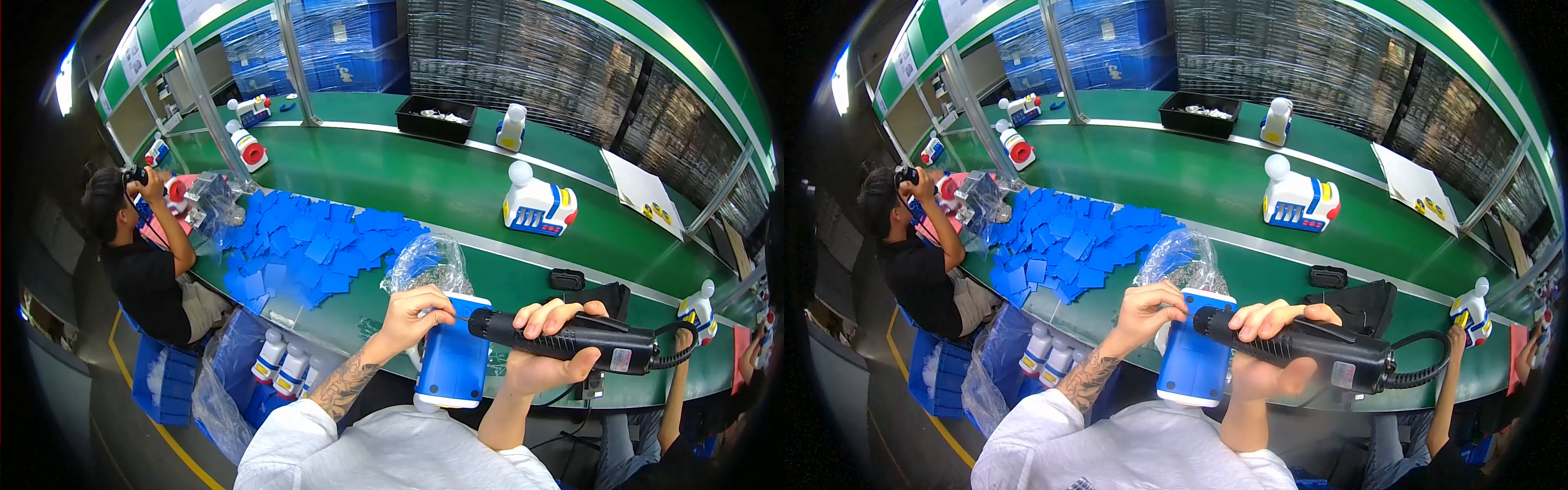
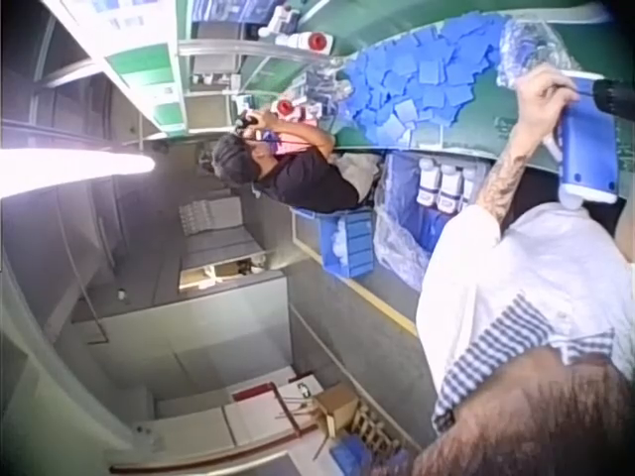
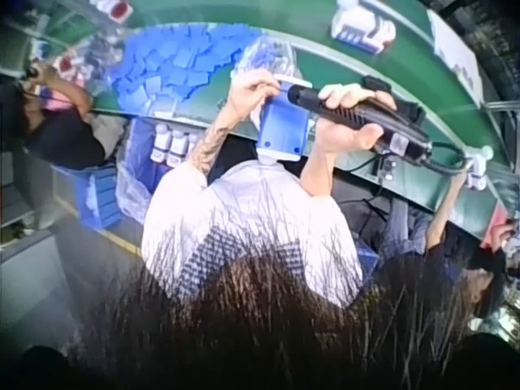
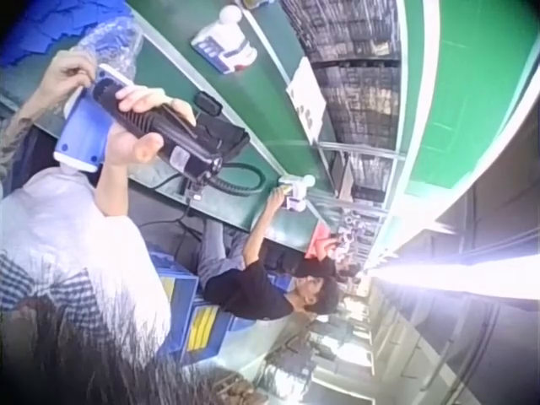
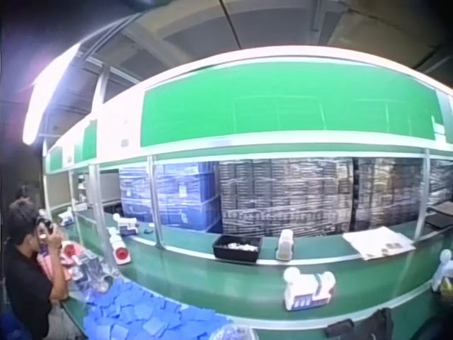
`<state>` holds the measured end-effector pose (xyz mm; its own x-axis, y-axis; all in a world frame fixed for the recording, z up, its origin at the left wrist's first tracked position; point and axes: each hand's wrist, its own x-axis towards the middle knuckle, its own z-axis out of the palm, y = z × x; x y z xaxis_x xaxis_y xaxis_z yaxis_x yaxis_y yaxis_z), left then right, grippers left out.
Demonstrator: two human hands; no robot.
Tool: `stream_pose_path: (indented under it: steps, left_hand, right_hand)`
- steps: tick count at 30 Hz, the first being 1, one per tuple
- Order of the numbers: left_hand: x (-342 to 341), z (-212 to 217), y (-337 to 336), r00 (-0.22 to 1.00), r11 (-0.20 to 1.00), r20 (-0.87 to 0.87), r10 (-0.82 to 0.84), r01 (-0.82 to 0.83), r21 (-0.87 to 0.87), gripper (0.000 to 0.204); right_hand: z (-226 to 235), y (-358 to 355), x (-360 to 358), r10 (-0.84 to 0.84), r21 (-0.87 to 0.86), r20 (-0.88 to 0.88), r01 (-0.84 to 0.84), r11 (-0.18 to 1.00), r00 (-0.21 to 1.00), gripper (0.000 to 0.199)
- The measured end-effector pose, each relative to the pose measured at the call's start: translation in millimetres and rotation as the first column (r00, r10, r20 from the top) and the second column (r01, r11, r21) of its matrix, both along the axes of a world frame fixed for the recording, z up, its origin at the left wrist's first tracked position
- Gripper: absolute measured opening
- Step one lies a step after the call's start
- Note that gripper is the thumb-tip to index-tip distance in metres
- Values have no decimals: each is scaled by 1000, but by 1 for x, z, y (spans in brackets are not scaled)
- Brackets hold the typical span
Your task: Assembling plastic device components on a factory production line using an electric screwdriver.
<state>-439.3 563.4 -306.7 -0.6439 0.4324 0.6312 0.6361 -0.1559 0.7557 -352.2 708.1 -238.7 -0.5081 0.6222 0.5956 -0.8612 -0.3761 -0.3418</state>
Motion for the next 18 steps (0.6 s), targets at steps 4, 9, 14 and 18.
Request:
stream_pose_path:
  steps: [4, 9, 14, 18]
  left_hand:
    - [0, 2, 4, 995, 996, -92, 45, -51, -70, 13]
    - [7, -1, 13, 968, 966, -227, 110, -158, -206, 21]
    - [9, -7, 16, 973, 914, -209, 99, -172, -367, 33]
    - [9, -9, 15, 977, 902, -191, 91, -162, -400, 35]
  right_hand:
    - [3, -1, -2, -38, 42, 81, 34, 999, 996, 58]
    - [7, 1, -17, -86, 110, 197, 65, 992, 977, 50]
    - [0, 4, -33, -192, 242, 270, 126, 962, 944, 36]
    - [0, -1, -39, -211, 343, 321, 94, 935, 923, 33]
